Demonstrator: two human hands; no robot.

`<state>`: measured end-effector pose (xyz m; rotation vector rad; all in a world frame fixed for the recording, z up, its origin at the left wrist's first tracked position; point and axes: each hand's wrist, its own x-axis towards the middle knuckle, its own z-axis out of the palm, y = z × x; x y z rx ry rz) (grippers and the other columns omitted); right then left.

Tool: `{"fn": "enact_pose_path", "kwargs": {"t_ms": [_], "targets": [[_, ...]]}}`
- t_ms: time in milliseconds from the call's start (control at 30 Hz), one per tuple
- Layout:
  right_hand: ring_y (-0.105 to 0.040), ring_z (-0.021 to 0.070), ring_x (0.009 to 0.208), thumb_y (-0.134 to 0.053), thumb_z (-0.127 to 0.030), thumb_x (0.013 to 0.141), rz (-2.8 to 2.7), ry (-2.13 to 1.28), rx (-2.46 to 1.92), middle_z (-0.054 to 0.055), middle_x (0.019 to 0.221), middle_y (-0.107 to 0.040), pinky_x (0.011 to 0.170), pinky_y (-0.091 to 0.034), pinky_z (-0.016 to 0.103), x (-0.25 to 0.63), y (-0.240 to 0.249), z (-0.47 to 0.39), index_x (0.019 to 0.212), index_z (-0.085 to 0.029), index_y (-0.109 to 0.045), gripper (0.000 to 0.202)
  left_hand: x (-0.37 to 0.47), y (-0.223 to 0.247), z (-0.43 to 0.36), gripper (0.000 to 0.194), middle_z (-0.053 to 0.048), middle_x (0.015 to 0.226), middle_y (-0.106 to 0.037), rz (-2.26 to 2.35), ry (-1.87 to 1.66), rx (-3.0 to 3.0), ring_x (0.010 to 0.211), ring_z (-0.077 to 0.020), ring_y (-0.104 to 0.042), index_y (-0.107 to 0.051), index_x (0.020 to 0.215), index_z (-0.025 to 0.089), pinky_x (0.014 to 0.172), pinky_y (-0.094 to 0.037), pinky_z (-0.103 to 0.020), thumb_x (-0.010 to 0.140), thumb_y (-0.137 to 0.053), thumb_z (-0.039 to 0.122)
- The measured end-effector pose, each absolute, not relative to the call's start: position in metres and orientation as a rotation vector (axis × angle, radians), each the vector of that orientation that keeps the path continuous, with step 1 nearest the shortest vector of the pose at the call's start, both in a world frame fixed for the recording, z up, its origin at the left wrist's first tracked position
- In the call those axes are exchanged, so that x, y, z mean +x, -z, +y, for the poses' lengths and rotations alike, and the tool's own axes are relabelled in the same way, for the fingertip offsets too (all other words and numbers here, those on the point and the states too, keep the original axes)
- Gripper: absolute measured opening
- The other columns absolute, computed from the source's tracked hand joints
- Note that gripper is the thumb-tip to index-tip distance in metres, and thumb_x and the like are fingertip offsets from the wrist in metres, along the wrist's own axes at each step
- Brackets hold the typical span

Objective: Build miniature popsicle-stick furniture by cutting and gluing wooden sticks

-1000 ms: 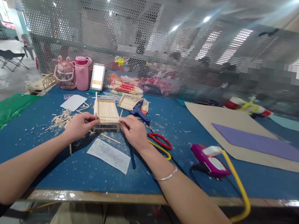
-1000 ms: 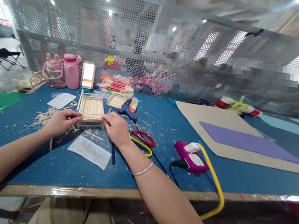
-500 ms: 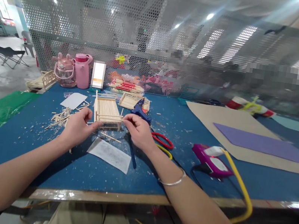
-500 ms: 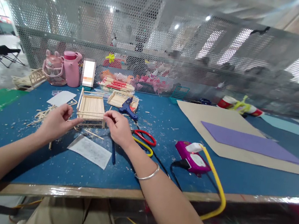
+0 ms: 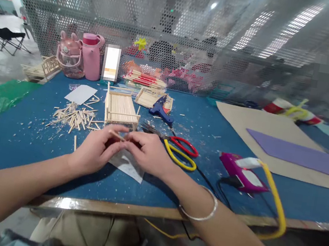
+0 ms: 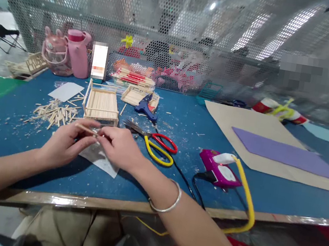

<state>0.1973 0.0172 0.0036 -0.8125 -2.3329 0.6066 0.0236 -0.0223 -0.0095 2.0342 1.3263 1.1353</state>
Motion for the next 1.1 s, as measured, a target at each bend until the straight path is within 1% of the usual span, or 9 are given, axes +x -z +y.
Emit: {"fn": "enact_pose_path", "kwargs": {"t_ms": [67,167,233,300,500,667,800,967,1100], "targets": [[-0.048,0.0085,0.052,-0.049,-0.014,0.079,-2.279,-0.917,-0.937,-0.002,0.060,-0.057,0.051,-0.036,0.021,0.201,-0.004,0.021,0.071,-0.017,-0.057,0.011,0.024,0.012,-0.021,0.029,0.001,0.067,-0.059,1.368,-1.017,2.006,0.057,-0.0137,-0.053,-0.055,0.106,0.019,0.056,-0.041,-0.025,0.080,-0.053,0.033],[-0.048,0.0082,0.049,-0.041,-0.012,0.079,-2.277,-1.302,-1.003,-0.003,0.058,-0.056,0.049,-0.037,0.020,0.207,-0.006,0.028,0.072,-0.017,-0.053,0.015,0.023,0.017,-0.016,0.010,0.000,0.068,-0.060,1.326,-0.672,2.159,0.062,-0.0158,-0.055,-0.059,0.086,0.021,0.059,-0.039,-0.026,0.081,-0.054,0.028],[-0.047,0.0083,0.053,-0.040,-0.010,0.079,-2.386,-1.262,-0.978,-0.004,0.059,-0.054,0.051,-0.036,0.020,0.208,-0.008,0.031,0.072,-0.017,-0.053,0.016,0.023,0.021,-0.014,0.006,-0.002,0.072,-0.062,1.318,-0.521,2.227,0.064,-0.0178,-0.056,-0.056,0.077,0.022,0.058,-0.037,-0.027,0.080,-0.055,0.027],[-0.044,0.0083,0.055,-0.045,-0.011,0.079,-2.507,-1.111,-0.947,-0.005,0.058,-0.050,0.053,-0.034,0.021,0.208,-0.011,0.034,0.068,-0.018,-0.052,0.014,0.022,0.026,-0.013,0.009,-0.001,0.069,-0.060,1.385,-0.499,2.188,0.060,-0.0183,-0.055,-0.052,0.080,0.023,0.054,-0.035,-0.028,0.079,-0.057,0.030],[-0.045,0.0084,0.055,-0.054,-0.019,0.081,-2.585,-1.122,-0.887,-0.005,0.057,-0.050,0.054,-0.034,0.021,0.201,-0.009,0.041,0.069,-0.018,-0.057,0.012,0.022,0.040,-0.016,0.024,0.002,0.070,-0.056,1.405,-0.711,2.100,0.056,-0.0153,-0.051,-0.044,0.076,0.024,0.052,-0.034,-0.026,0.071,-0.067,0.029],[-0.049,0.0088,0.060,-0.044,-0.014,0.085,-2.496,-1.218,-0.904,-0.003,0.064,-0.055,0.057,-0.037,0.021,0.200,0.000,0.046,0.073,-0.018,-0.056,0.018,0.023,0.043,-0.021,0.020,0.003,0.075,-0.058,1.456,-0.815,2.147,0.062,-0.0155,-0.052,-0.051,0.082,0.025,0.058,-0.040,-0.025,0.068,-0.063,0.016],[-0.051,0.0094,0.063,-0.039,-0.026,0.092,-2.355,-1.229,-0.878,-0.001,0.071,-0.057,0.058,-0.039,0.021,0.208,-0.002,0.044,0.083,-0.018,-0.053,0.019,0.021,0.032,-0.019,0.010,-0.002,0.081,-0.060,1.471,-0.562,2.447,0.074,-0.0187,-0.054,-0.059,0.084,0.022,0.069,-0.043,-0.031,0.079,-0.054,0.015],[-0.046,0.0100,0.063,-0.037,-0.030,0.095,-2.750,-1.014,-0.631,0.000,0.071,-0.053,0.059,-0.036,0.022,0.230,-0.008,0.035,0.081,-0.018,-0.053,0.024,0.015,0.025,-0.011,0.012,-0.005,0.088,-0.063,1.442,-0.467,2.580,0.082,-0.0203,-0.057,-0.063,0.084,0.019,0.073,-0.046,-0.035,0.086,-0.052,0.021],[-0.046,0.0106,0.064,-0.030,-0.034,0.097,-2.765,-0.990,-0.786,0.001,0.071,-0.052,0.058,-0.036,0.022,0.253,-0.006,0.032,0.079,-0.018,-0.050,0.031,0.011,0.022,-0.006,0.019,-0.007,0.100,-0.063,1.363,-0.429,2.625,0.087,-0.0224,-0.058,-0.063,0.094,0.018,0.075,-0.047,-0.035,0.080,-0.062,0.031]]}}
